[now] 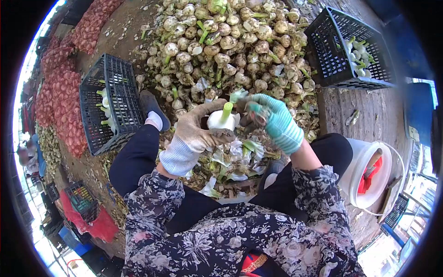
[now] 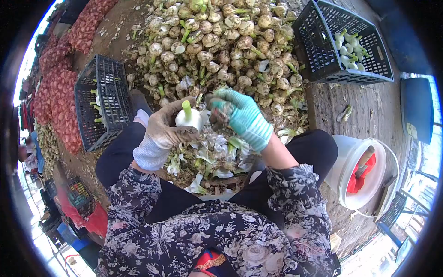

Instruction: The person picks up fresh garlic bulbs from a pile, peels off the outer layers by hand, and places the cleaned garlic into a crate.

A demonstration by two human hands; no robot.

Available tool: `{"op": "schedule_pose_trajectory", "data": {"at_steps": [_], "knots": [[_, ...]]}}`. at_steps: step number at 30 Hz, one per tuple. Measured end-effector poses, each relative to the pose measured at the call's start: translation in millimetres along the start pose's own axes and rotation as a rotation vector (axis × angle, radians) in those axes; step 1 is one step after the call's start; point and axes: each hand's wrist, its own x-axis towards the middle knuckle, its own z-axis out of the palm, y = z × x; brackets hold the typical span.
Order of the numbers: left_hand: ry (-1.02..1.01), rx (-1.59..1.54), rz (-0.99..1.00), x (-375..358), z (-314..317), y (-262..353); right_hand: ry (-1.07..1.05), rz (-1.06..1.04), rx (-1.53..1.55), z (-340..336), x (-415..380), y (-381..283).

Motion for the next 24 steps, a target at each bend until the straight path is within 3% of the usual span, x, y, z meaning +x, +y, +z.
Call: {"op": "schedule_pose_trajectory", "data": {"at_steps": [2,5,8,10,12,14,15,17,18,19,21,22,23,24], "knots": [[-0.003,-0.153,-0.029,2.5,-2.3,-2.1,-0.079,-0.011,0.056,8.7,-10.9,-1.6],[0.093,0.075,0.08,2.8,0.6,-8.1,0.049,-0.251,-0.38,18.1,-14.8,10.9],[0.136,-0.014,0.079,4.0,7.5,-9.3,0.187,-0.659,-0.864,18.2,-6.5,18.5],[0.073,-0.018,0.096,-1.5,9.4,-13.9,0.193,-0.772,-0.911,25.8,-5.9,25.5],[0.203,-0.272,0.044,4.2,12.3,-11.3,0.109,-0.782,-0.957,37.7,-15.5,23.9],[0.24,-0.155,-0.013,0.7,12.2,-4.5,0.066,-0.831,-0.97,43.0,-17.0,29.8],[0.238,-0.217,0.065,0.1,16.2,0.5,0.018,-0.836,-0.921,42.9,-16.9,26.8],[0.235,-0.34,0.221,-0.3,25.7,6.7,0.215,-0.608,-0.441,18.3,13.9,26.7],[0.214,-0.408,0.29,-3.6,19.9,5.7,0.418,-0.317,-0.59,6.7,27.5,20.3],[0.152,-0.544,0.279,-3.1,10.5,1.1,0.246,-0.271,-0.994,-3.4,37.6,30.0],[0.018,-0.811,0.263,4.1,-11.4,-6.7,-0.175,-0.206,-1.261,10.7,24.9,62.3],[0.031,-0.879,0.204,1.4,-11.6,0.1,-0.198,-0.18,-1.303,13.1,18.2,70.7],[0.182,-0.907,0.097,-4.3,-10.7,8.4,-0.223,-0.148,-1.339,14.0,13.7,76.7],[0.057,-0.933,0.134,-0.4,-13.5,10.1,-0.179,-0.054,-1.371,7.7,19.0,74.6]]}}
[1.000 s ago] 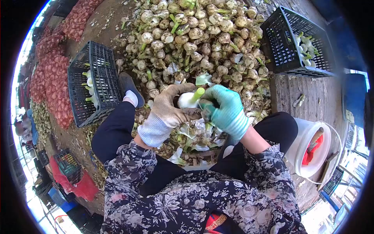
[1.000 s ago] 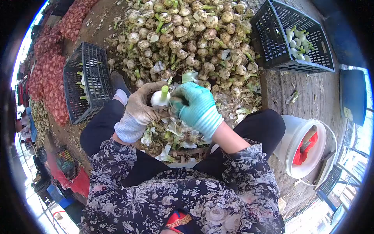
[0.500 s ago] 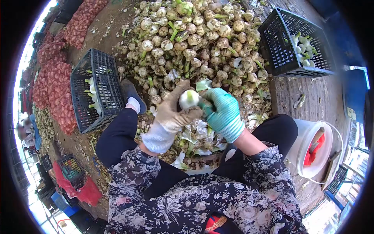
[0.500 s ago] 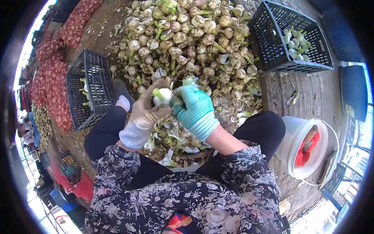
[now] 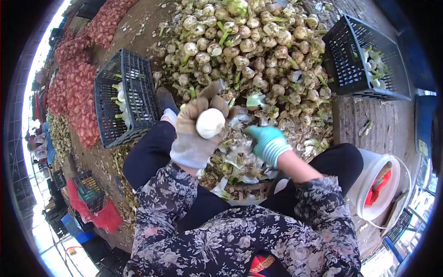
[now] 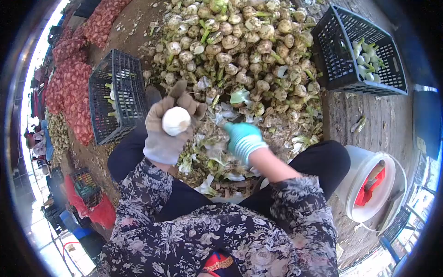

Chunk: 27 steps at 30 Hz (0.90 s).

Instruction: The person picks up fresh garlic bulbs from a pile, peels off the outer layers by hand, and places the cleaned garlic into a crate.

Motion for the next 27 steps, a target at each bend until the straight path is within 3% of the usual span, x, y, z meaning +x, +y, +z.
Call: {"op": "schedule_pose_trajectory", "data": {"at_steps": [1,3,5,6,9,11,13,15,16,18,19,20,22,23,24,26,27], "knots": [[-0.123,-0.032,-0.029,3.4,2.6,1.2,-0.145,0.112,-0.082,-23.6,0.2,-10.6],[0.026,0.011,0.026,2.0,6.7,1.5,-0.213,-0.042,-0.004,-38.3,-6.4,-13.8],[0.061,0.051,0.082,5.4,-5.3,0.8,0.37,-0.27,0.193,-47.3,-11.9,-28.2],[0.179,0.093,0.072,3.8,-2.9,1.1,0.657,-0.379,0.295,-47.5,-14.9,-36.2],[0.241,0.099,-0.003,-2.2,-1.9,-6.7,0.629,-0.446,0.783,-44.0,-20.1,-60.7],[0.186,0.07,-0.024,1.2,2.8,-11.9,0.692,-0.447,0.671,-28.4,-25.0,-64.3],[0.152,-0.058,-0.029,4.5,1.4,-12.4,0.587,-0.92,0.362,-34.0,-42.9,-71.0],[0.086,-0.109,-0.033,4.4,3.5,-9.7,0.388,-0.946,0.322,-25.2,-50.5,-65.2],[0.092,-0.088,-0.036,2.7,8.8,-7.5,0.292,-0.535,0.938,-22.2,-42.5,-61.9],[0.109,0.052,0.029,-0.4,12.1,-12.3,0.453,-0.298,1.084,-37.9,-34.3,-49.1],[0.332,0.257,0.042,2.8,4.3,-15.2,0.33,-0.328,1.338,-32.5,-33.3,-51.3],[0.167,0.751,0.299,-0.1,-2.2,-25.1,0.473,-0.444,1.003,-21.1,-28.2,-53.2],[0.224,0.694,0.229,7.5,6.2,-36.2,0.435,-0.363,0.932,-20.9,-26.8,-54.6],[0.253,0.664,0.195,11.2,10.8,-41.7,0.264,-0.174,1.216,-26.4,-30.6,-51.9],[0.276,0.77,0.278,17.7,10.8,-45.4,0.296,-0.1,1.239,-24.5,-22.8,-32.8],[0.369,0.837,0.33,15.9,8.7,-39.0,0.343,0.123,1.671,-50.3,-17.8,-13.6],[0.43,0.695,0.298,15.6,9.1,-33.0,0.351,0.24,1.882,-64.9,-15.3,-3.2]]}}
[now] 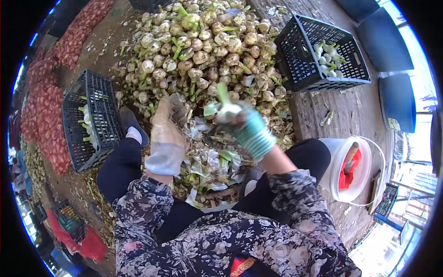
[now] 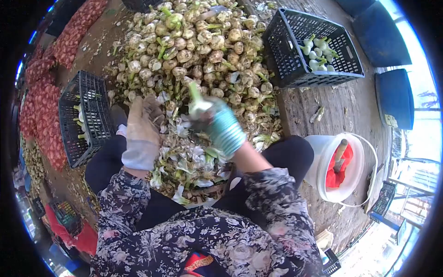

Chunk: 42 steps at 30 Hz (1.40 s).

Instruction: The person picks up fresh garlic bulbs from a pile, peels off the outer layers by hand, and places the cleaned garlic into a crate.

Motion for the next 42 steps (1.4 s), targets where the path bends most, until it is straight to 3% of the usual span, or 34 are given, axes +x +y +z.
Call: {"op": "schedule_pose_trajectory", "data": {"at_steps": [2,3,5,6,8,11,12,14,15,17,19,20,21,22,23,25,26,28,29,30,32,33,36,39,40,42], "knots": [[0.121,-0.242,-0.157,8.7,-7.5,6.3,0.07,-0.192,-0.044,-25.6,6.8,-43.2],[0.072,-0.274,-0.251,10.5,-15.3,7.9,0.027,-0.233,-0.04,-50.4,15.6,-68.2],[0.04,-0.26,-0.312,7.3,-18.6,8.4,0.192,-0.403,0.145,-79.9,38.8,-110.9],[0.019,-0.254,-0.344,5.1,-18.8,8.4,-0.394,-0.511,0.257,-107.1,51.4,-131.1],[-0.042,-0.29,-0.396,0.8,-16.2,13.9,0.242,-0.534,0.049,-124.2,67.8,-170.9],[-0.037,-0.277,-0.413,2.1,-16.0,17.8,0.306,-0.475,0.055,-125.8,70.5,-180.4],[0.013,-0.263,-0.397,-1.7,-12.3,22.9,0.059,-0.466,0.163,-155.1,77.0,-198.9],[-0.022,-0.276,-0.386,1.1,-21.2,21.9,0.006,-0.816,0.2,-143.0,79.3,-231.4],[-0.069,-0.197,-0.305,-1.3,-23.7,20.6,-0.031,-0.738,0.216,-148.1,77.6,-250.7],[0.007,-0.264,-0.346,-2.1,-23.7,18.8,-0.087,-0.548,0.036,-162.4,93.2,-248.6],[-0.016,-0.267,-0.365,-3.7,-25.6,18.2,0.001,-0.49,-0.226,-108.3,100.7,-184.8],[-0.027,-0.247,-0.381,-4.8,-26.4,16.4,0.175,-0.271,-0.389,-86.5,110.1,-150.4],[-0.04,-0.23,-0.395,-5.7,-26.5,13.2,0.154,-0.103,-0.82,-88.9,129.1,-127.2],[-0.055,-0.215,-0.401,-5.7,-25.7,11.7,0.337,-0.213,-1.618,-112.3,163.7,-106.8],[-0.092,-0.199,-0.407,-6.2,-24.5,12.5,0.519,-0.008,-1.833,-95.6,167.0,-93.9],[-0.124,-0.149,-0.405,-6.7,-24.5,12.2,0.6,0.047,-2.043,-112.6,188.2,-68.0],[-0.14,-0.128,-0.401,-7.8,-23.9,12.9,0.653,-0.336,-2.017,-152.1,208.0,-44.1],[-0.14,-0.103,-0.384,-7.2,-19.6,17.5,0.663,-0.308,-2.012,-134.0,199.3,-48.0],[-0.128,-0.093,-0.401,-8.4,-18.1,18.2,0.661,-0.197,-1.89,-125.2,189.3,-55.9],[-0.126,-0.08,-0.421,-10.0,-16.8,17.9,0.685,-0.267,-1.835,-125.7,189.2,-62.9],[-0.197,-0.066,-0.389,-12.1,-15.2,15.5,0.544,-0.194,-1.335,-121.7,187.8,-70.0],[-0.228,-0.067,-0.385,-13.7,-13.8,12.8,0.3,-0.144,-0.574,-60.1,132.9,-75.5],[-0.39,-0.15,-0.465,-19.0,-8.1,9.3,-0.063,-0.442,-0.512,-8.9,52.3,-42.4],[-0.592,-0.519,-0.758,-24.5,8.5,1.6,-0.07,-0.888,-0.898,7.3,-14.8,2.6],[-0.637,-0.525,-0.599,-31.6,17.7,-0.4,-0.058,-0.977,-1.032,10.6,-24.7,9.5],[-0.535,-0.342,-0.498,-38.9,8.2,-6.7,-0.286,-1.173,-1.033,7.6,-22.4,18.3]]}}
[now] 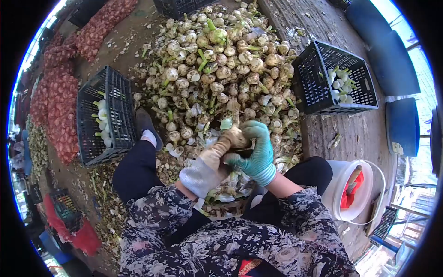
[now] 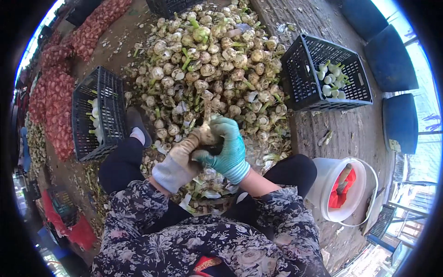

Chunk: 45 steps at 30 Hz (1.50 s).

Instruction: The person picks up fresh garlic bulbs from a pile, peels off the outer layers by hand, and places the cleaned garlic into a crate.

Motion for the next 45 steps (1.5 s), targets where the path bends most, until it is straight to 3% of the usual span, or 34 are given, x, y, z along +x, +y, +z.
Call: {"op": "schedule_pose_trajectory", "data": {"at_steps": [2,3,5,7,11,14,15,19,22,23,26,29,32,34,37,40,42,45], "knots": [[0.031,-0.073,0.115,3.4,-7.0,5.4,-0.137,-0.046,-0.071,-10.3,6.6,-3.7],[0.002,0.028,0.266,2.2,3.5,14.4,-0.074,0.173,0.128,-7.2,3.7,-1.6],[-0.404,-0.183,0.17,24.6,-41.6,29.6,0.006,0.683,0.609,-13.6,15.1,-10.1],[0.105,0.425,0.472,10.1,-3.9,26.5,0.03,0.656,0.681,-10.8,18.9,11.3],[0.337,1.51,0.961,8.0,4.3,18.1,0.09,0.648,0.867,7.8,10.2,36.6],[0.299,1.525,1.069,15.5,1.4,15.0,0.26,0.782,0.899,12.0,29.5,-4.7],[0.305,1.524,1.075,17.0,0.0,14.9,0.155,0.771,0.855,10.0,28.1,1.8],[0.316,1.467,1.062,17.3,-2.5,15.6,0.106,0.868,0.926,3.1,22.4,4.1],[0.308,1.452,1.072,17.6,-6.9,14.7,0.122,0.77,0.879,2.5,19.4,-0.1],[0.304,1.458,1.085,17.4,-8.2,14.3,0.125,0.829,1.07,2.6,14.8,13.5],[0.297,1.526,1.14,14.2,-3.2,16.9,0.007,0.763,0.798,-1.7,22.0,4.5],[0.312,1.436,1.023,12.3,-7.4,17.8,-0.05,0.743,0.757,-4.3,20.8,6.3],[0.145,1.272,0.967,11.6,-9.3,23.3,0.024,0.704,0.83,-2.3,19.8,4.4],[-0.025,0.632,0.673,9.2,-9.0,22.8,0.012,0.657,0.724,-4.0,17.5,9.8],[-0.051,0.207,0.431,15.7,-22.1,25.4,0.039,0.555,0.584,0.8,15.1,17.4],[0.008,0.46,0.517,22.5,-21.6,29.2,-0.003,0.683,0.747,-1.2,20.7,16.1],[0.18,0.875,0.721,17.0,2.9,15.2,-0.059,0.754,0.703,-6.8,24.2,11.9],[0.133,0.065,0.329,16.9,-7.0,22.9,-0.064,0.717,0.618,-1.7,23.9,9.9]]}}
